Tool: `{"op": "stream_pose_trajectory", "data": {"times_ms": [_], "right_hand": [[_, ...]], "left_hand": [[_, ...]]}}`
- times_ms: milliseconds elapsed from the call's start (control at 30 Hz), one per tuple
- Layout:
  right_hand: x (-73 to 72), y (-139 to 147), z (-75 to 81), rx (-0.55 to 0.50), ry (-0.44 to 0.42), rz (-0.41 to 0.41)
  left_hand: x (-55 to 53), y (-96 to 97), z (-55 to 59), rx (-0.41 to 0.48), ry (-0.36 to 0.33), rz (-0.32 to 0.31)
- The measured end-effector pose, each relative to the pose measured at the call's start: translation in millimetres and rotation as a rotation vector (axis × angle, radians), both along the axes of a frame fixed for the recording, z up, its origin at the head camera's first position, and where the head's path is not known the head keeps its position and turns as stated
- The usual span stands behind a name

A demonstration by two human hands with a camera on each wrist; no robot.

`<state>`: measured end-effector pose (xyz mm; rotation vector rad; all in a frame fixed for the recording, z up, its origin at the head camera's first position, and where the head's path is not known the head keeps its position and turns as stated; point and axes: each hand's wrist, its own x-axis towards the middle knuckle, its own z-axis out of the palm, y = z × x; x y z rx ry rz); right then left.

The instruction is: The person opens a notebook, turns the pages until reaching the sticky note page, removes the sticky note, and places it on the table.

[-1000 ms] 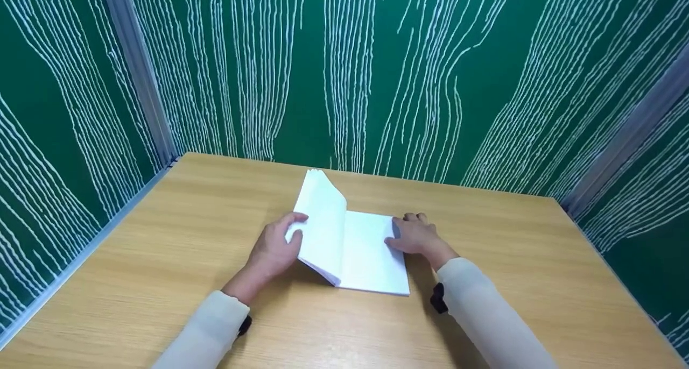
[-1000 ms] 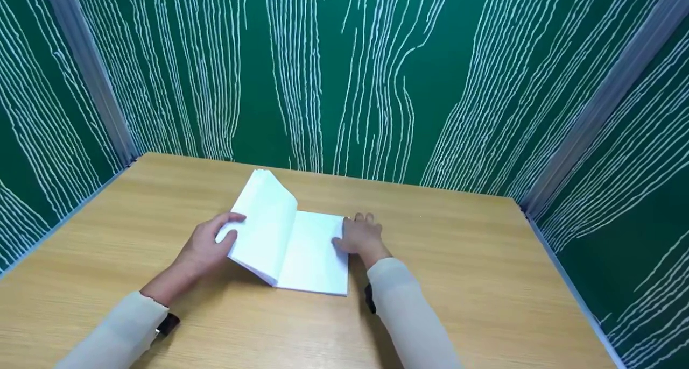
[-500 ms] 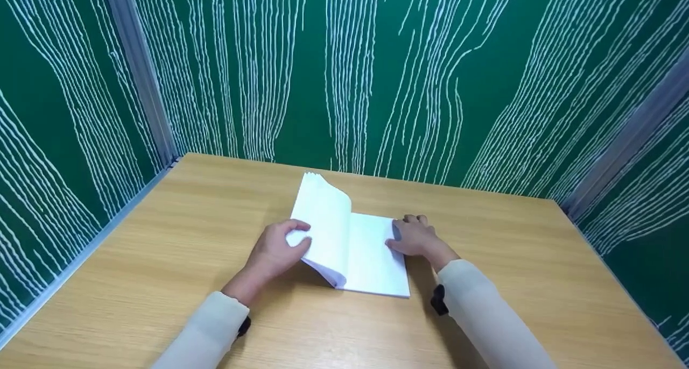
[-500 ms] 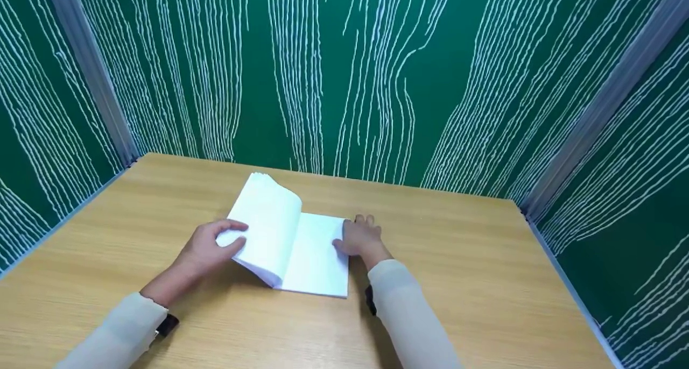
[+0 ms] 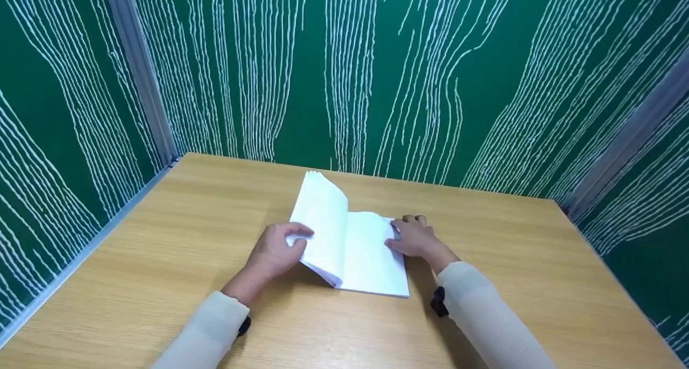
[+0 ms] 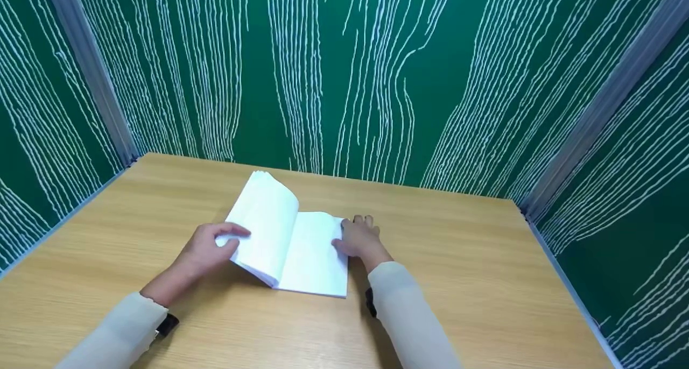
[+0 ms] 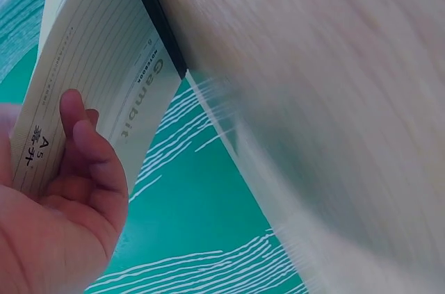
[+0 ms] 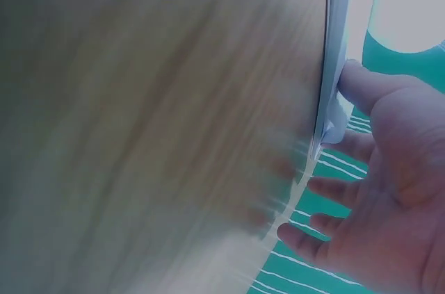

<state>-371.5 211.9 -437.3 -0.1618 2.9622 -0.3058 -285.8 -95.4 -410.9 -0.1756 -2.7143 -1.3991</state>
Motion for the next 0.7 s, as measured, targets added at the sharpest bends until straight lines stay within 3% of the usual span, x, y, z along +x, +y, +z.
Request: {"op": "stream_pose_trajectory", "data": {"times_ms": [233,367,600,700], "right_hand": [[-1.3,-1.6,-0.4,-0.024,0.108,0.058],[-1.1,-1.3,3.0,-0.054,0.142,0.059],[3.3,-0.6,11.9,-0.331,0.07,-0.025],[6.7,-3.8,16.7,-0.415,0.059,-0.019]], "left_hand": [[-1.2,0.1,-0.8,-0.005,0.045,-0.016],[-1.6,0.7,0.5,-0.021,0.032,-0.021],[-1.3,0.2,0.0,-0.026,0.014,-0.02],[-0.4,0.1,0.5,-0.019,0.007,-0.012]]}}
